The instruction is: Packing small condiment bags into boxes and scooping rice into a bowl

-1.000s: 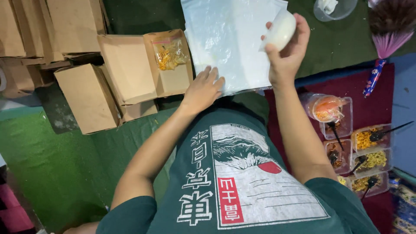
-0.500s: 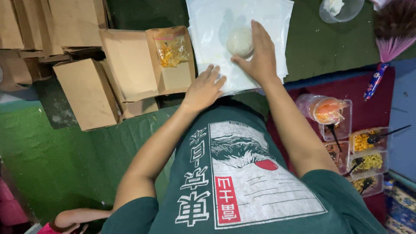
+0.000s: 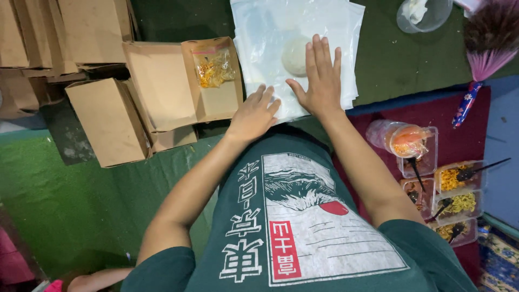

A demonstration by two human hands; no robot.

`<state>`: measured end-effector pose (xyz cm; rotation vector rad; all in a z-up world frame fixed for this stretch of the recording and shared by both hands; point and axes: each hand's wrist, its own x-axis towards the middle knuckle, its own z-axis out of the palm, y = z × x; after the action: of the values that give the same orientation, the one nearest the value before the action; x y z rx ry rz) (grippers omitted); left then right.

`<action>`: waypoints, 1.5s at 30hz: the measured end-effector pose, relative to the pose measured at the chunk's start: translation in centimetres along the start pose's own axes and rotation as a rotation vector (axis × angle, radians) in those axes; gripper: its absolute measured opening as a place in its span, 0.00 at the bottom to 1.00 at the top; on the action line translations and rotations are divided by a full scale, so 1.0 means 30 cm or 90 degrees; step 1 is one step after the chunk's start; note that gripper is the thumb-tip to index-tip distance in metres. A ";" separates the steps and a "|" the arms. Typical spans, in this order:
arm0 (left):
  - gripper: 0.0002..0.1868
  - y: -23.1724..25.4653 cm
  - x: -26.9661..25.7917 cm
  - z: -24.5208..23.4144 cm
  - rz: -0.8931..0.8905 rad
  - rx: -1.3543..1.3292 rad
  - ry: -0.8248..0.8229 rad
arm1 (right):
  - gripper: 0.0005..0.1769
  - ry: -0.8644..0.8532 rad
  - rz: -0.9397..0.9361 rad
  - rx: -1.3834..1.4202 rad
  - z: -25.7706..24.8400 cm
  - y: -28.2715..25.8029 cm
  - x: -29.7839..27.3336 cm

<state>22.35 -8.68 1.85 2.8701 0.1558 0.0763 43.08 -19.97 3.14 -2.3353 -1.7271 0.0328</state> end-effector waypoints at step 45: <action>0.53 -0.060 0.425 -0.039 -0.311 -0.284 0.094 | 0.49 0.033 -0.097 0.055 -0.015 0.096 -0.026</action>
<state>34.74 -5.20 2.97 2.3099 0.7568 0.1977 45.61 -21.56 2.90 -2.1192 -1.8346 0.0198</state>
